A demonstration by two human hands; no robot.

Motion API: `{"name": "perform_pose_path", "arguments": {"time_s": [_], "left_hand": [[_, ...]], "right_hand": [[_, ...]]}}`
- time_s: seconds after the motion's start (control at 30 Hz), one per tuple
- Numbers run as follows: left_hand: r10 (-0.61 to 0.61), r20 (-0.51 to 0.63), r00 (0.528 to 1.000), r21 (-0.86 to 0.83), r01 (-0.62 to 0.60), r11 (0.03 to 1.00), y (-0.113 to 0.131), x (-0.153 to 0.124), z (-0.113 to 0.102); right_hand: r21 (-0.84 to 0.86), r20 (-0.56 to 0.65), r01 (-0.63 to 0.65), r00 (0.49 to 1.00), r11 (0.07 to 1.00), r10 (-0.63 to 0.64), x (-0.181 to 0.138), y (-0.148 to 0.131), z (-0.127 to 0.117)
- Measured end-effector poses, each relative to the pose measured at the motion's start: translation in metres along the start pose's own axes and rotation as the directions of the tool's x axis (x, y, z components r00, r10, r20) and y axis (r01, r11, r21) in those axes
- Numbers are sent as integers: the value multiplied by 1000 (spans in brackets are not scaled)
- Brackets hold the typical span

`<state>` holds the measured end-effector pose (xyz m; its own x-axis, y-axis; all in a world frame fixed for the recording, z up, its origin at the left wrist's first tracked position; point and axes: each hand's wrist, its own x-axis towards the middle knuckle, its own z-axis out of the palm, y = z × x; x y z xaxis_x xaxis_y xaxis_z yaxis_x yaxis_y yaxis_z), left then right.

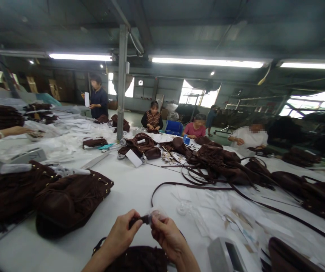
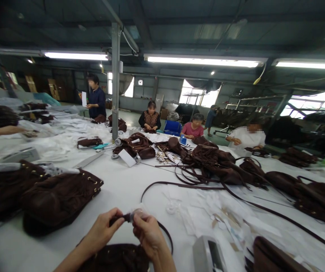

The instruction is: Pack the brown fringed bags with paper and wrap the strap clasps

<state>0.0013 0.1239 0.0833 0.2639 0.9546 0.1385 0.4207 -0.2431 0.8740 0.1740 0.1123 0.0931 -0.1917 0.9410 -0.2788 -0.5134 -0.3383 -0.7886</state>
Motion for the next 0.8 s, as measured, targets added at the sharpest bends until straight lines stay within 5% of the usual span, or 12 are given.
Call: {"name": "perform_pose_path", "arguments": {"time_s": [0.2, 0.3, 0.43, 0.6, 0.7, 0.77, 0.8], "left_hand": [[11, -84, 996, 25, -9, 1000, 1, -4, 10], [-25, -27, 999, -85, 23, 996, 0, -4, 13], [-32, 106, 994, -219, 54, 974, 1, -1, 11], [-142, -7, 990, -337, 132, 932, -5, 5, 11], [-179, -54, 982, -305, 154, 940, -7, 4, 12], [-140, -72, 988, -245, 118, 962, -3, 2, 13], [-110, -78, 991, -214, 91, 973, 0, 1, 13]], "right_hand": [[158, -97, -13, 995, 987, 29, -3, 17, 6], [142, -187, -12, 982, 990, 39, -4, 18, 7], [13, -253, 39, 967, 999, -34, -2, 16, 8], [-302, -249, 53, 959, 952, -133, -1, 22, 9], [-646, -298, 214, 812, 732, -501, -10, 24, 10], [-781, -208, 304, 697, 546, -686, -16, 24, 11], [-810, -153, 329, 680, 485, -717, -18, 23, 13]]}}
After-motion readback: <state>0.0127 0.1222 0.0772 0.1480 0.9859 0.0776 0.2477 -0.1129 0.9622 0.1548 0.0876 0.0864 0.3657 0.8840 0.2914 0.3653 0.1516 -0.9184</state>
